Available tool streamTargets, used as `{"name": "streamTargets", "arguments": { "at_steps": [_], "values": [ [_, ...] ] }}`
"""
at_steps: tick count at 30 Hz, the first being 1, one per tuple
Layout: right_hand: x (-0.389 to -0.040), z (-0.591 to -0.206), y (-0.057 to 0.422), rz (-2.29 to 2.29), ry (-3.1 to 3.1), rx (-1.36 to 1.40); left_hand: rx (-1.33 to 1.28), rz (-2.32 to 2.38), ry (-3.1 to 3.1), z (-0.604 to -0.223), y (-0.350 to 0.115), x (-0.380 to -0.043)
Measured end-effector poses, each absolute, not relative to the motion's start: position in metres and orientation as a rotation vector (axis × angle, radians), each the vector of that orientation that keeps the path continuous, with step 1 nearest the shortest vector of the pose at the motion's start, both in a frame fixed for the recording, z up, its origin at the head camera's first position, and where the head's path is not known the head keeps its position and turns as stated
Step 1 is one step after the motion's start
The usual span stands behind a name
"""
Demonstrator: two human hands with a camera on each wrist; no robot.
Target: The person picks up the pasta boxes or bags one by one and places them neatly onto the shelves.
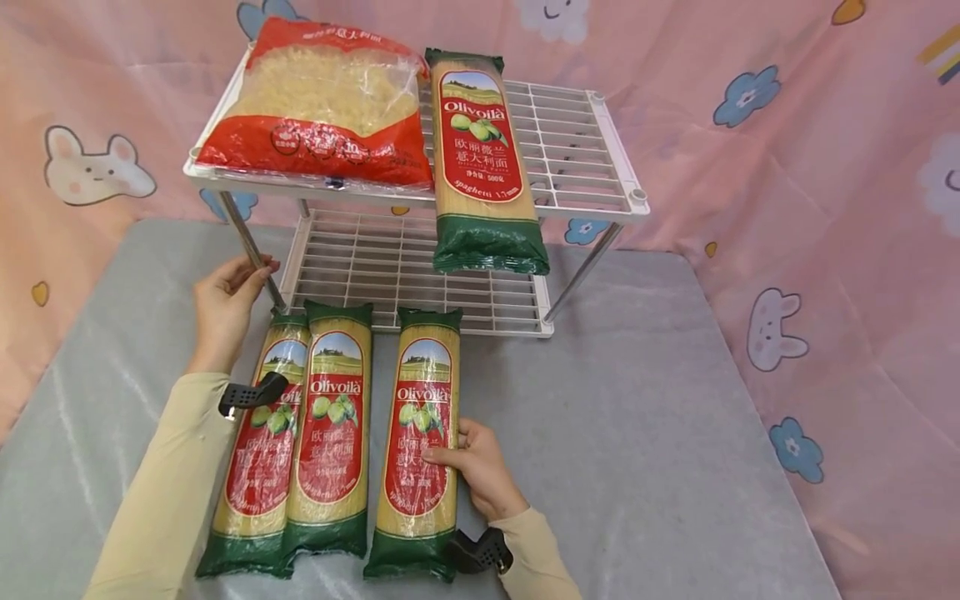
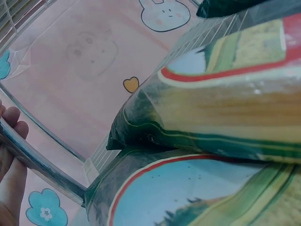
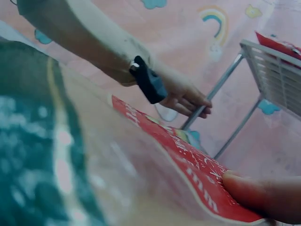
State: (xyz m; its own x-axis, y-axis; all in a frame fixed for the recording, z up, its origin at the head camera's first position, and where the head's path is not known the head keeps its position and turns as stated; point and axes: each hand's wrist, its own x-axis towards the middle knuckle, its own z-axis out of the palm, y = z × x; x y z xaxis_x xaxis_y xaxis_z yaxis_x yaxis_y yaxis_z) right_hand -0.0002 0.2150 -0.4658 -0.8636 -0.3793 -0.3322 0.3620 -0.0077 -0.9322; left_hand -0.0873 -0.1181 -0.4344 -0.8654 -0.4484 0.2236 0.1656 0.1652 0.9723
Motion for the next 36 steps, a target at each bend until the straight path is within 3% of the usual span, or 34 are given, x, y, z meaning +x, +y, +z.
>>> {"name": "streamTargets", "arguments": {
  "at_steps": [22,36],
  "values": [
    [0.014,-0.447,0.267,-2.031,1.780,0.033,0.289,-1.719,-1.992,-0.439,-0.122,-0.085],
    [0.029,-0.432,0.324,-2.118,1.895,0.126,0.274,-1.721,-1.978,-0.436,-0.117,-0.086]
  ]
}}
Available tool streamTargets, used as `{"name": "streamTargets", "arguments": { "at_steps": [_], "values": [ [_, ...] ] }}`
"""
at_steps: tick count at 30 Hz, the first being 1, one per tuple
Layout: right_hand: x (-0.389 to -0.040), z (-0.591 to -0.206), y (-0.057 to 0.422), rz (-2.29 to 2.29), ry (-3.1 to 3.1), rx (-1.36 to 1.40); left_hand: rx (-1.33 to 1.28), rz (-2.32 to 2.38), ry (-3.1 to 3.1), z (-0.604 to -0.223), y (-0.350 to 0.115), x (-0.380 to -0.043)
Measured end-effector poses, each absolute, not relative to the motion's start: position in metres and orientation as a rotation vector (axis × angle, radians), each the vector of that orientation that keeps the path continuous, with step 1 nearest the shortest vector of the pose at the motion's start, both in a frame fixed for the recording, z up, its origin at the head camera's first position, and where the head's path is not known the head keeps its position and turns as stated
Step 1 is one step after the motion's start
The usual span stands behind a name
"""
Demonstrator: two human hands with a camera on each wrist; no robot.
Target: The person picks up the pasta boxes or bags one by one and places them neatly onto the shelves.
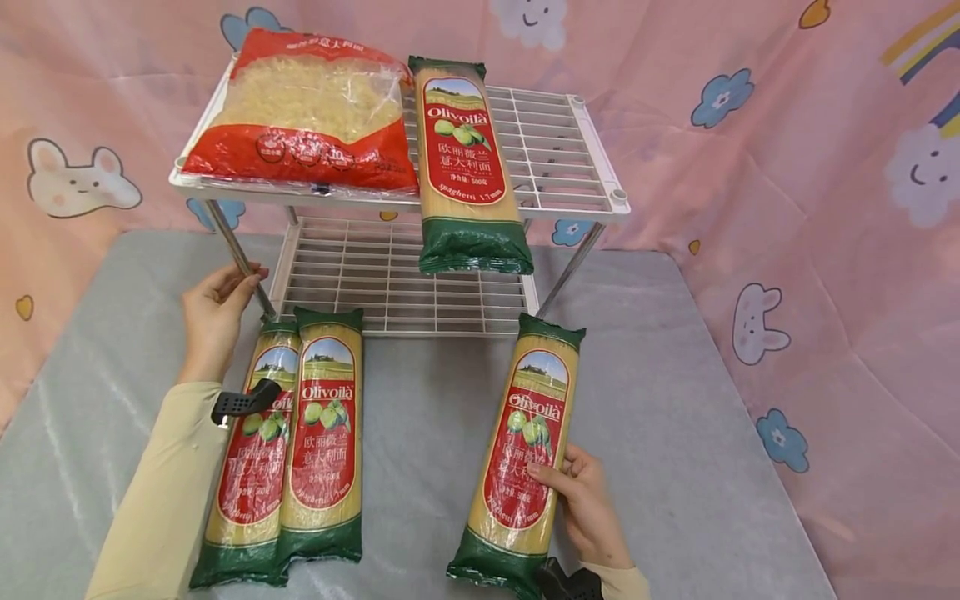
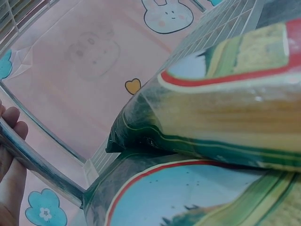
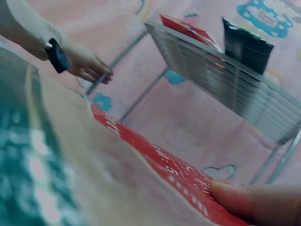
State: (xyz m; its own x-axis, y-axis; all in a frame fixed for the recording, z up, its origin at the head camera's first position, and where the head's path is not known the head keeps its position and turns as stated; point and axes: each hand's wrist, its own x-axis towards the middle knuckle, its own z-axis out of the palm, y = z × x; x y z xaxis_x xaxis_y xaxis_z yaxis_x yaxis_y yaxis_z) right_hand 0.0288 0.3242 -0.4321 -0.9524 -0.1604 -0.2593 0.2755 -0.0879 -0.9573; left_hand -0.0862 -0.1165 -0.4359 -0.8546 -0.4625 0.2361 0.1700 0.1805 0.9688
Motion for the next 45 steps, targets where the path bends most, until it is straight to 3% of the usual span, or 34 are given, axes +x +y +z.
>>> {"name": "streamTargets", "arguments": {
  "at_steps": [13,31,45],
  "values": [
    [0.032,-0.415,0.365,-2.174,1.950,0.181,0.281,-1.698,-1.997,-0.434,-0.117,-0.085],
    [0.007,-0.365,0.385,-2.295,1.934,0.144,0.280,-1.708,-1.997,-0.437,-0.117,-0.085],
    [-0.014,-0.307,0.384,-2.389,1.895,-0.117,0.276,-1.685,-2.006,-0.434,-0.115,-0.084]
  ]
}}
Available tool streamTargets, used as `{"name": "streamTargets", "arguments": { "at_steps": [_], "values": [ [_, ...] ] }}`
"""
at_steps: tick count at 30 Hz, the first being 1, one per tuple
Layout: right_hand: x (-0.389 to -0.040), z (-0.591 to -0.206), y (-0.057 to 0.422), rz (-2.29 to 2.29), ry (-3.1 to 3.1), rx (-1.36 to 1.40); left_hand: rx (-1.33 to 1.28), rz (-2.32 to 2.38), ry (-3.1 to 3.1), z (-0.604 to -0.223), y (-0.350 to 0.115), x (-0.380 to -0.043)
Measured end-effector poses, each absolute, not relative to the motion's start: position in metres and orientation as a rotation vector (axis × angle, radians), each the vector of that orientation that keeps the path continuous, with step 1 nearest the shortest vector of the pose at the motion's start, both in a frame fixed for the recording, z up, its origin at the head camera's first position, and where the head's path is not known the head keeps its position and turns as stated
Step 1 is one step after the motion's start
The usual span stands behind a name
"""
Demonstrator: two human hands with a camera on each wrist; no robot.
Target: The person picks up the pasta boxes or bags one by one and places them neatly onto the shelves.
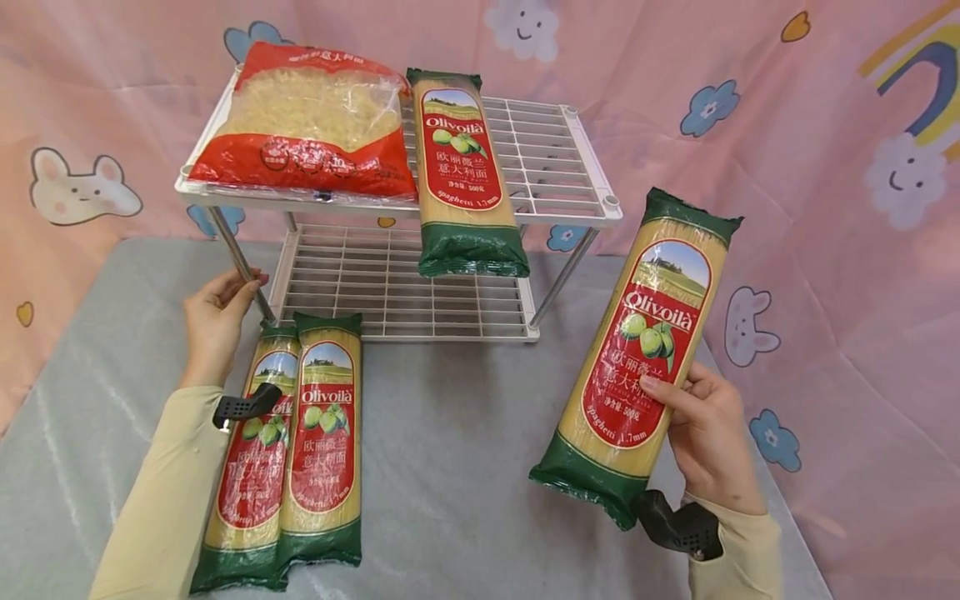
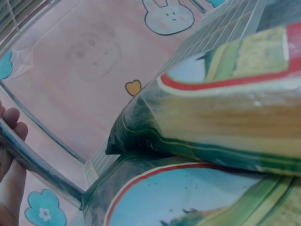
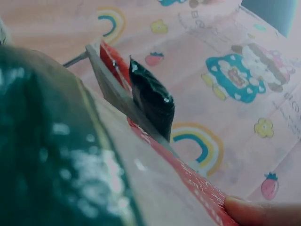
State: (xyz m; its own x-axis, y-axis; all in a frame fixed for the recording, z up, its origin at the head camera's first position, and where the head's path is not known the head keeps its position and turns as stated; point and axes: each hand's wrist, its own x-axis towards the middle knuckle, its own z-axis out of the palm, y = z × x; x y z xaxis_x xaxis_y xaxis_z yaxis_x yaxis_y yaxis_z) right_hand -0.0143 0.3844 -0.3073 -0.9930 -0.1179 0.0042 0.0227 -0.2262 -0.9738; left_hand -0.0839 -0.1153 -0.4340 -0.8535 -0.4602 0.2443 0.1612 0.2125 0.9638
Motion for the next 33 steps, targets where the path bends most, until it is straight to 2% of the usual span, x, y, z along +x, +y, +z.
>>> {"name": "streamTargets", "arguments": {
  "at_steps": [10,24,33],
  "values": [
    [-0.039,-0.274,0.372,-2.403,1.725,-0.193,0.262,-1.694,-1.987,-0.434,-0.115,-0.084],
    [-0.096,-0.226,0.337,-2.233,1.843,-0.181,0.244,-1.711,-1.978,-0.434,-0.115,-0.083],
    [-0.116,-0.205,0.315,-2.127,1.949,-0.180,0.247,-1.716,-1.973,-0.437,-0.116,-0.086]
  ]
}}
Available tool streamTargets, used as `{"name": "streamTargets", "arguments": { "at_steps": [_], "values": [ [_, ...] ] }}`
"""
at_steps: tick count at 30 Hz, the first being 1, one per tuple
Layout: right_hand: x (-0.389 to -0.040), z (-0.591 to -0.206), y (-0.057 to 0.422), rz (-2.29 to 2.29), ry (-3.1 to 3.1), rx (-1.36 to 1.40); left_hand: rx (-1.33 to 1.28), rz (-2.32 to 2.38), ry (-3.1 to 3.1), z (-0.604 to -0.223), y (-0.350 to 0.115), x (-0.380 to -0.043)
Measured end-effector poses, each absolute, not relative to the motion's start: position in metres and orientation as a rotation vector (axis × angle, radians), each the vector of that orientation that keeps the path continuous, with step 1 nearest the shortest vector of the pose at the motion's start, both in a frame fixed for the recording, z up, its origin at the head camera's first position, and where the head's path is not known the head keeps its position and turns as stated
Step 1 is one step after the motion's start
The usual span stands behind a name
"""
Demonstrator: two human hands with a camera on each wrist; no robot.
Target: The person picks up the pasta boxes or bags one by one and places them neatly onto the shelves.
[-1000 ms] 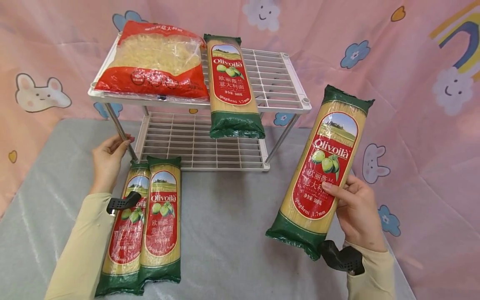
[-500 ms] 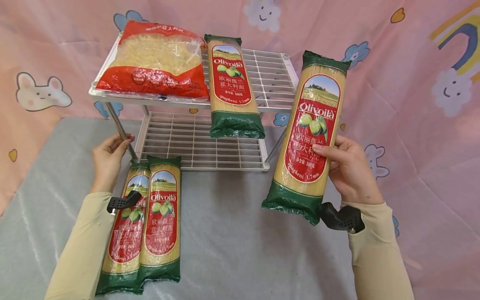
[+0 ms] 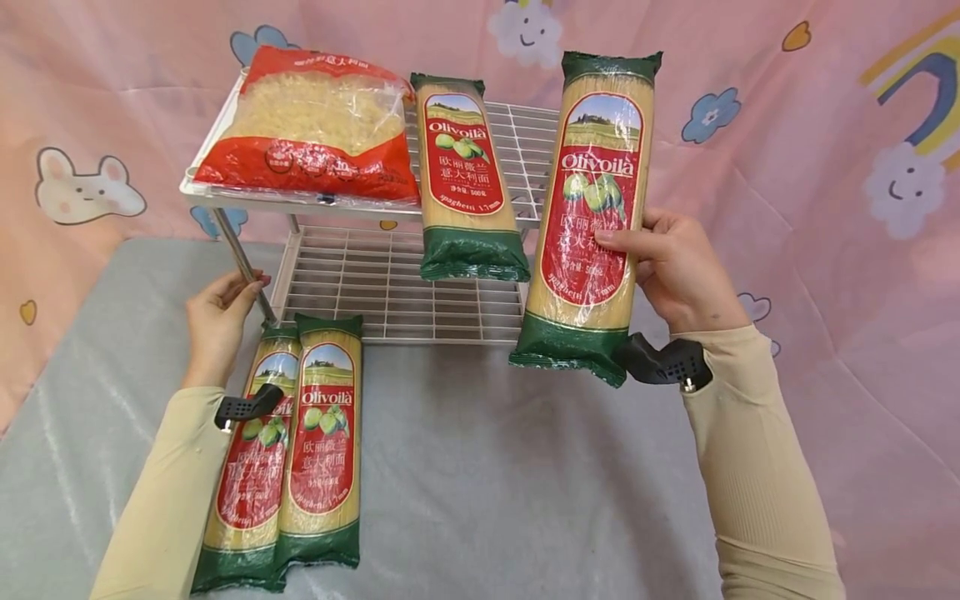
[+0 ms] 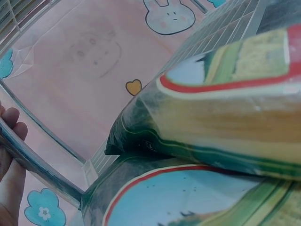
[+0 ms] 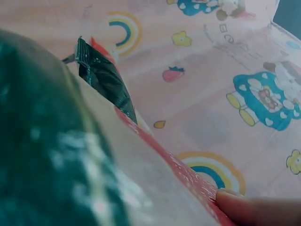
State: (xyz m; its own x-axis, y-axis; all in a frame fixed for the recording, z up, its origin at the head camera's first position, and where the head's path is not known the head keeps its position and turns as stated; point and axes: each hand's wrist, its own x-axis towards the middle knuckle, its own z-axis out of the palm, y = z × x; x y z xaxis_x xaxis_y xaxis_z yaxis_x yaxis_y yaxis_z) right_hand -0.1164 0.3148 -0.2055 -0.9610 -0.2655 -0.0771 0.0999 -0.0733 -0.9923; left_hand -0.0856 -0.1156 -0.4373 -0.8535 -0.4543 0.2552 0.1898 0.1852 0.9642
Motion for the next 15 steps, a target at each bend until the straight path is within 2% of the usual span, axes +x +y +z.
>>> {"name": "streamTargets", "arguments": {
  "at_steps": [15],
  "values": [
    [-0.162,-0.178,0.293,-1.993,1.981,-0.211,0.249,-1.717,-1.960,-0.436,-0.115,-0.085]
  ]
}}
